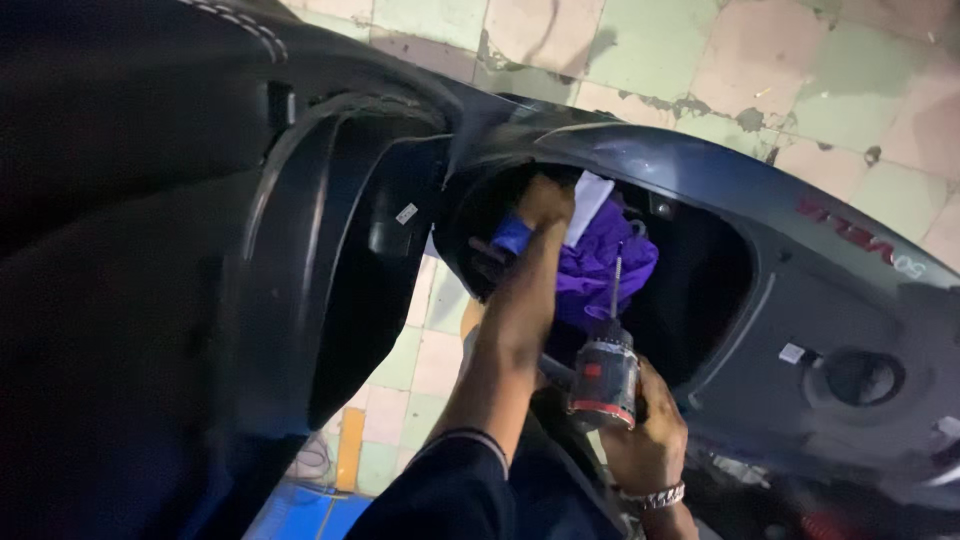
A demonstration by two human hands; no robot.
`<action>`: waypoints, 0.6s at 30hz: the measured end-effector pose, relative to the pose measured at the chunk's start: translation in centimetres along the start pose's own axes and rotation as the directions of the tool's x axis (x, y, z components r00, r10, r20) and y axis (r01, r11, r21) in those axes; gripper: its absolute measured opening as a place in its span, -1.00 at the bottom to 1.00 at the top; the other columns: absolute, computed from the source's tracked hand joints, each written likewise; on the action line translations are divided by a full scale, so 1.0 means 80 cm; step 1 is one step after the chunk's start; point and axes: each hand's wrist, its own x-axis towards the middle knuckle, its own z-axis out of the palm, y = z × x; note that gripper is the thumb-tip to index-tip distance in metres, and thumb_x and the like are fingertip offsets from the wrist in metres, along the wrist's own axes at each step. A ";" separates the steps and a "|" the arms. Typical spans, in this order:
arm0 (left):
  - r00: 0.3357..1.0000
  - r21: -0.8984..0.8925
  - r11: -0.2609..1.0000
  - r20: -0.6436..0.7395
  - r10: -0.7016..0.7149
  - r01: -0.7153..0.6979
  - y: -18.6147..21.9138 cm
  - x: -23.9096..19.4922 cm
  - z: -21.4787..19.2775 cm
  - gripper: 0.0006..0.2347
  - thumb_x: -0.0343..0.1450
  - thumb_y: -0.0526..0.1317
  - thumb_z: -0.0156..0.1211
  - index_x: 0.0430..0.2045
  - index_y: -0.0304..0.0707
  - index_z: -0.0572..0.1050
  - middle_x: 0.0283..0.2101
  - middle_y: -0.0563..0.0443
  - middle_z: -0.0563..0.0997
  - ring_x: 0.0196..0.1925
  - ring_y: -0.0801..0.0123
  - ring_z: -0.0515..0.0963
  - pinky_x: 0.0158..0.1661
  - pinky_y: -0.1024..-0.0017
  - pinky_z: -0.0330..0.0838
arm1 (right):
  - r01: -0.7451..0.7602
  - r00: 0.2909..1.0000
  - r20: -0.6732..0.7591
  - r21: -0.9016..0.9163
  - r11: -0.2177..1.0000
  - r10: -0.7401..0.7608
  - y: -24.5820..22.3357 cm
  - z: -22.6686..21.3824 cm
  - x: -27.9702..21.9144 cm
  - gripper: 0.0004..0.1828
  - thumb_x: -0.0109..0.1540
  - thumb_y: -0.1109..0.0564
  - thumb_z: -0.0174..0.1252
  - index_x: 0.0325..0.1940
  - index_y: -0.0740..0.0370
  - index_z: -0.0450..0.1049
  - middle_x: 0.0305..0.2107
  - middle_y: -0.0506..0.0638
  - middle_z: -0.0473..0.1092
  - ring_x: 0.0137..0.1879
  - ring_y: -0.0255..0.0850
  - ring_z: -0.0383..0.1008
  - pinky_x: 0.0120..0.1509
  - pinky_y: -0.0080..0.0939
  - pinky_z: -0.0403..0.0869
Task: The person opens the scooter seat, removes a purple cloth and other items from the storage compartment, and uses a power drill to remove screws. They then retrieve a socket wrench from a tool cart and use it to work on the scooter's engine area before closing the seat.
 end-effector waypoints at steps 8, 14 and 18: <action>0.979 0.017 0.980 0.042 -0.200 0.199 -0.005 0.005 0.030 -0.56 0.35 0.16 0.19 -0.34 -0.32 0.62 -0.19 -0.33 0.68 -0.13 -0.16 0.67 -0.12 -0.01 0.56 | 0.007 1.000 0.028 -0.076 0.997 -0.005 0.016 -0.006 -0.010 -0.17 -0.05 0.07 0.49 0.23 0.40 0.38 -0.10 0.28 0.53 -0.06 0.10 0.62 -0.01 -0.04 0.58; 0.869 -0.248 0.945 -0.490 0.066 -0.211 0.023 -0.049 -0.068 -0.66 0.40 0.03 0.23 -0.18 -0.29 0.59 -0.09 -0.26 0.66 -0.03 -0.17 0.63 0.02 0.04 0.50 | 0.036 0.999 0.036 -0.068 0.997 -0.034 0.065 -0.012 -0.065 -0.28 0.02 0.10 0.40 0.24 0.34 0.40 -0.04 0.27 0.53 -0.03 0.11 0.62 0.04 0.00 0.58; 0.857 -0.577 0.691 -0.501 0.122 -0.435 0.042 -0.140 -0.180 -0.81 0.44 -0.19 0.21 -0.20 -0.34 0.53 -0.16 -0.20 0.62 -0.09 0.02 0.63 0.02 0.25 0.50 | 0.075 0.997 0.043 -0.111 0.991 -0.070 0.110 -0.006 -0.118 -0.26 -0.01 0.11 0.35 0.25 0.34 0.40 0.03 0.31 0.51 0.07 0.15 0.60 0.14 0.03 0.55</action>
